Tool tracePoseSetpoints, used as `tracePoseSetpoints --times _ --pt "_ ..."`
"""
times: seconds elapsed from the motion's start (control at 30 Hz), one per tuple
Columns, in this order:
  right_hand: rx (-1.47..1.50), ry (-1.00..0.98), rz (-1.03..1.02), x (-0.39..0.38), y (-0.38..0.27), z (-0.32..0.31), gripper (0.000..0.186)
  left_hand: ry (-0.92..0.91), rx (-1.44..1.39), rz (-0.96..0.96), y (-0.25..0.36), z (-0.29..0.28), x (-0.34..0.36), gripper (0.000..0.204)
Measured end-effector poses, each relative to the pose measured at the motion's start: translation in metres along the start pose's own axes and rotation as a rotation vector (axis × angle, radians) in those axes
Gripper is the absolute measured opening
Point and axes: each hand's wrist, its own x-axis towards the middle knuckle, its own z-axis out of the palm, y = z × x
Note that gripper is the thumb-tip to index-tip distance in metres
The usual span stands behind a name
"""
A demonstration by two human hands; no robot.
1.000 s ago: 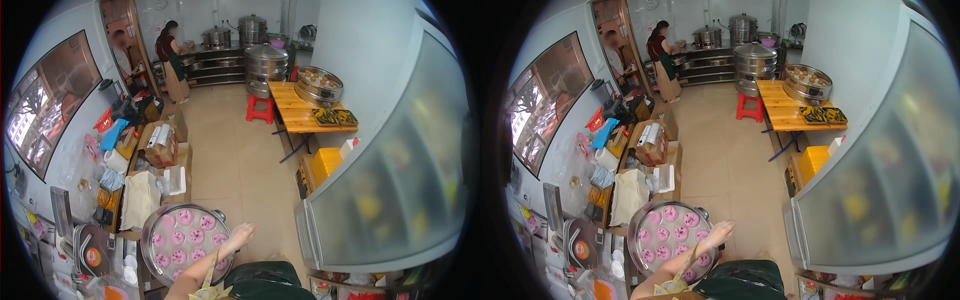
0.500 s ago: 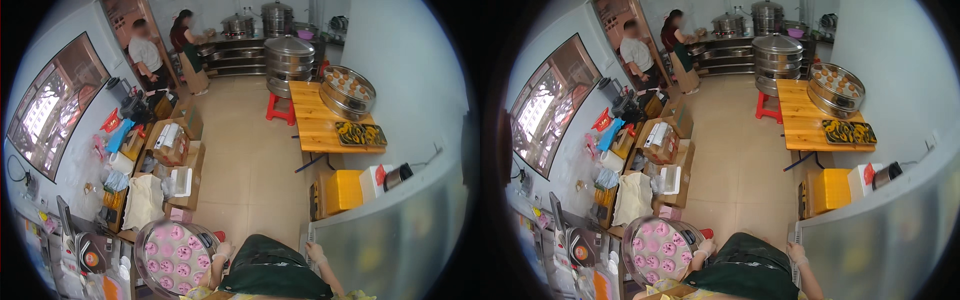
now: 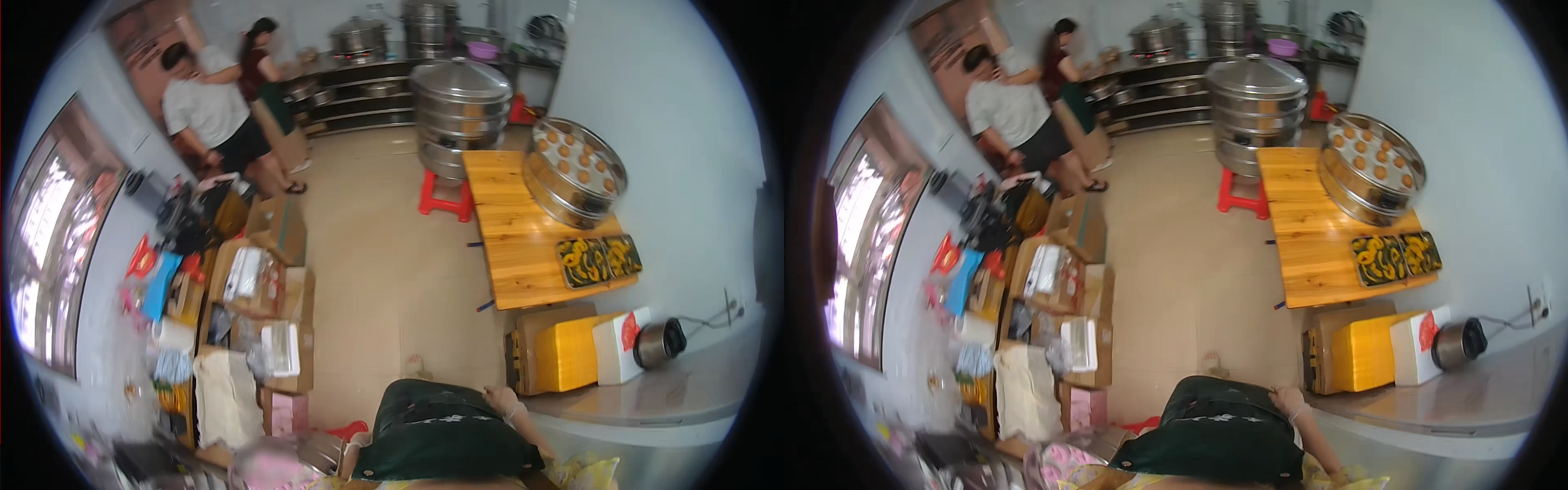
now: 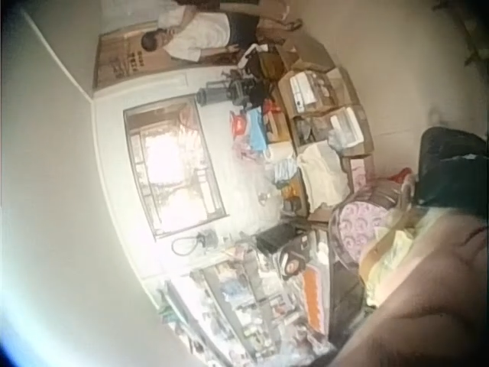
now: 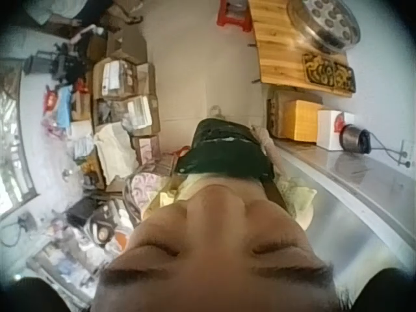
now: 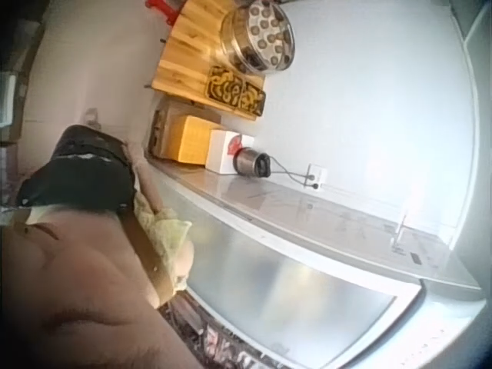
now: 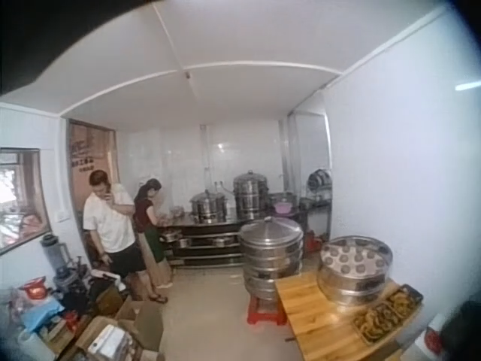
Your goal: Rolling out dough and placing cooked pumpkin pieces on it as a filling.
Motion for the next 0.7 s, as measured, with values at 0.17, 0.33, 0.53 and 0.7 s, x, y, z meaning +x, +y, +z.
tracePoseSetpoints --times 0.17,0.33,0.53,0.7 --pt "0.110 0.231 0.016 0.053 -0.030 -0.070 0.033 0.107 0.115 0.084 0.041 -0.173 0.081 0.047" --pt "0.212 0.280 0.181 0.096 -0.043 -0.127 0.030 0.329 0.021 0.124 0.103 -0.295 0.157 0.041" --pt "0.361 0.411 0.269 0.206 -0.009 -0.183 0.033 0.226 0.347 0.289 0.111 -0.343 0.235 0.040" --pt "1.332 0.786 0.352 0.311 0.036 -0.288 0.045 0.179 0.129 0.179 0.185 -0.388 0.252 0.037"
